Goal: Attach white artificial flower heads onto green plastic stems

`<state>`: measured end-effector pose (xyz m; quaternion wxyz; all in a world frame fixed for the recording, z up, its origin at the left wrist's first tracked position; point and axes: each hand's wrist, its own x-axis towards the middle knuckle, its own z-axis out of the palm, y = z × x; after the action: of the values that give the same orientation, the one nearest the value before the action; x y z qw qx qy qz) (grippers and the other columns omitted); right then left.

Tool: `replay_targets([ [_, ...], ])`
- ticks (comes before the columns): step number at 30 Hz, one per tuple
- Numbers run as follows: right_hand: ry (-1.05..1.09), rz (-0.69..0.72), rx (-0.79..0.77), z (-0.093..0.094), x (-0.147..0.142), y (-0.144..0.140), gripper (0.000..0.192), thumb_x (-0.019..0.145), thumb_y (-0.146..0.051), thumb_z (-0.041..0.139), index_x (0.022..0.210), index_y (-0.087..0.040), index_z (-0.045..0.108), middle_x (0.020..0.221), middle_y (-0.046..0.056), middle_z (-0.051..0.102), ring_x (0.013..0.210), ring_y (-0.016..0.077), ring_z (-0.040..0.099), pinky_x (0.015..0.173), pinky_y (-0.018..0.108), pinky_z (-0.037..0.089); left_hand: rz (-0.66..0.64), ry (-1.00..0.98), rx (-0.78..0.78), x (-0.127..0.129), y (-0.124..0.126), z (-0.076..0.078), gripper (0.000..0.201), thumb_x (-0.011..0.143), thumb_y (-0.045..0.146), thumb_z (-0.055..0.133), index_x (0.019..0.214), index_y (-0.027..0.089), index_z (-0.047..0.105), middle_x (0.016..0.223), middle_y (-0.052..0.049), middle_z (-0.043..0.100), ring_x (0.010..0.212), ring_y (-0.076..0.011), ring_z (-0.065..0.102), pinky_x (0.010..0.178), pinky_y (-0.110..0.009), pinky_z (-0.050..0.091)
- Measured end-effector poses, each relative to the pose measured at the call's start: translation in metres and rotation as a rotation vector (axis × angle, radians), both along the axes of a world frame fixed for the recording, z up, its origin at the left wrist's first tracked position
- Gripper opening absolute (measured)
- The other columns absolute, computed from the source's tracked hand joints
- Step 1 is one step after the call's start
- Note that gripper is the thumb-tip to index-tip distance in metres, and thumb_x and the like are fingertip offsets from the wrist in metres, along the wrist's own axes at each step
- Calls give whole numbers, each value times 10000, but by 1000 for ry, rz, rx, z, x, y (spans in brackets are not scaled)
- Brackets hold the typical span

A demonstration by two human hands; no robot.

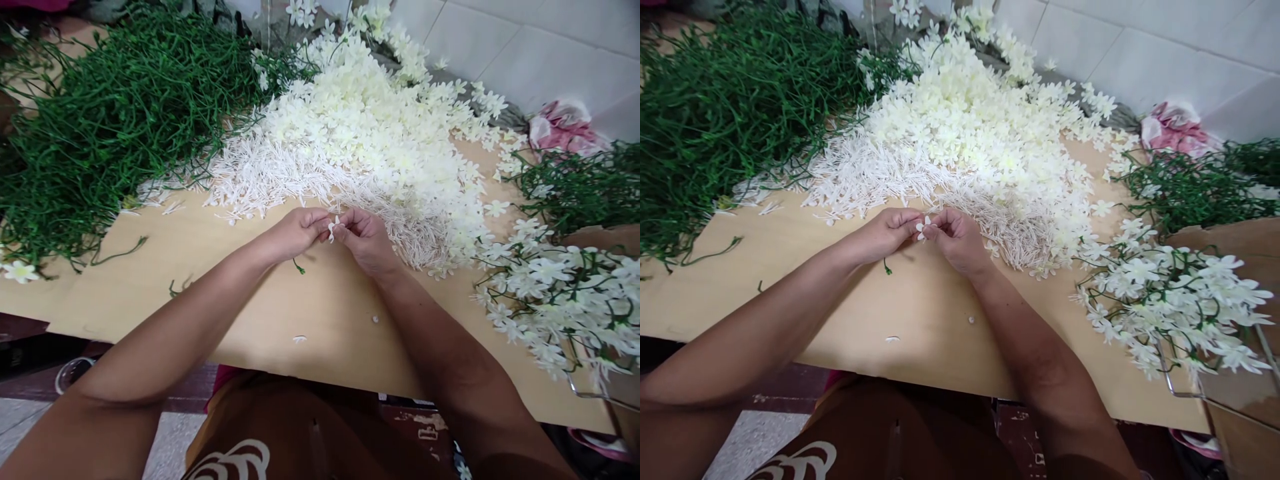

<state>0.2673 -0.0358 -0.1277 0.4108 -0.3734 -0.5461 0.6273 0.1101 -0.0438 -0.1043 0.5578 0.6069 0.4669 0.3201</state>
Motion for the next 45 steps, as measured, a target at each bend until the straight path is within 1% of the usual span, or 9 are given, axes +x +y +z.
replay_targets([
  [8, 43, -47, -20, -1, -5, 1, 385, 555, -433, 862, 628, -204, 561, 555, -42, 635, 573, 125, 624, 654, 295, 522, 24, 35, 21, 2, 0, 0, 272, 826, 214, 462, 560, 169, 428, 539, 47, 387, 536, -72, 333, 562, -219, 289],
  [17, 128, -58, -97, 2, 2, 7, 403, 533, -462, 863, 654, -194, 588, 567, -47, 637, 550, 85, 598, 606, 242, 515, -16, -57, 47, -6, 3, -4, 465, 807, 607, 551, 680, 160, 559, 600, 14, 492, 566, -90, 433, 566, -233, 381],
  [23, 175, -190, -246, 20, 25, 15, 355, 522, -323, 858, 619, -192, 542, 520, -71, 557, 537, 69, 565, 535, 201, 492, 120, 102, 546, -22, -2, 7, 548, 857, 635, 469, 1033, 163, 684, 1047, -109, 656, 1025, -202, 585, 936, -342, 456],
  [26, 184, -191, -328, 25, 28, 17, 333, 513, -263, 833, 576, -180, 517, 513, -67, 532, 540, 68, 572, 510, 185, 481, 104, 167, 663, -24, -4, 9, 402, 868, 519, 533, 1000, 176, 698, 1021, -88, 679, 998, -194, 601, 946, -344, 462],
  [33, 45, 69, -362, 32, 46, 1, 339, 593, -374, 829, 698, -182, 570, 620, -30, 615, 614, 97, 617, 580, 223, 522, 239, 124, 335, -19, 2, -4, 188, 781, 194, 567, 893, 132, 705, 863, -73, 712, 811, -159, 655, 763, -297, 526],
  [35, -163, 232, -298, 39, 60, -3, 331, 654, -429, 793, 759, -177, 606, 692, 4, 654, 650, 119, 632, 625, 265, 534, 207, 95, 256, -17, 2, -5, 163, 762, 181, 583, 857, 132, 706, 834, -68, 722, 784, -151, 659, 734, -283, 530],
  [37, -423, 266, -141, 50, 72, -3, 287, 714, -420, 745, 782, -168, 626, 711, 16, 649, 644, 122, 612, 628, 276, 511, 112, 101, 229, -15, -1, -6, 146, 760, 183, 596, 845, 142, 707, 818, -55, 729, 755, -136, 659, 709, -264, 530],
  [41, -751, 22, 225, 69, 70, 14, 132, 817, -288, 617, 758, -169, 613, 690, 20, 619, 632, 125, 557, 615, 280, 447, -157, 173, 249, -11, -6, -11, 160, 790, 175, 565, 861, 162, 708, 807, -33, 732, 735, -117, 662, 677, -235, 523],
  [45, -1130, -164, 489, 56, 39, 41, 57, 784, -193, 650, 827, -162, 625, 813, 66, 644, 772, 183, 578, 741, 339, 455, -255, 252, 316, -12, -6, -14, 173, 811, 160, 537, 874, 161, 698, 832, -31, 730, 751, -110, 660, 697, -230, 510],
])
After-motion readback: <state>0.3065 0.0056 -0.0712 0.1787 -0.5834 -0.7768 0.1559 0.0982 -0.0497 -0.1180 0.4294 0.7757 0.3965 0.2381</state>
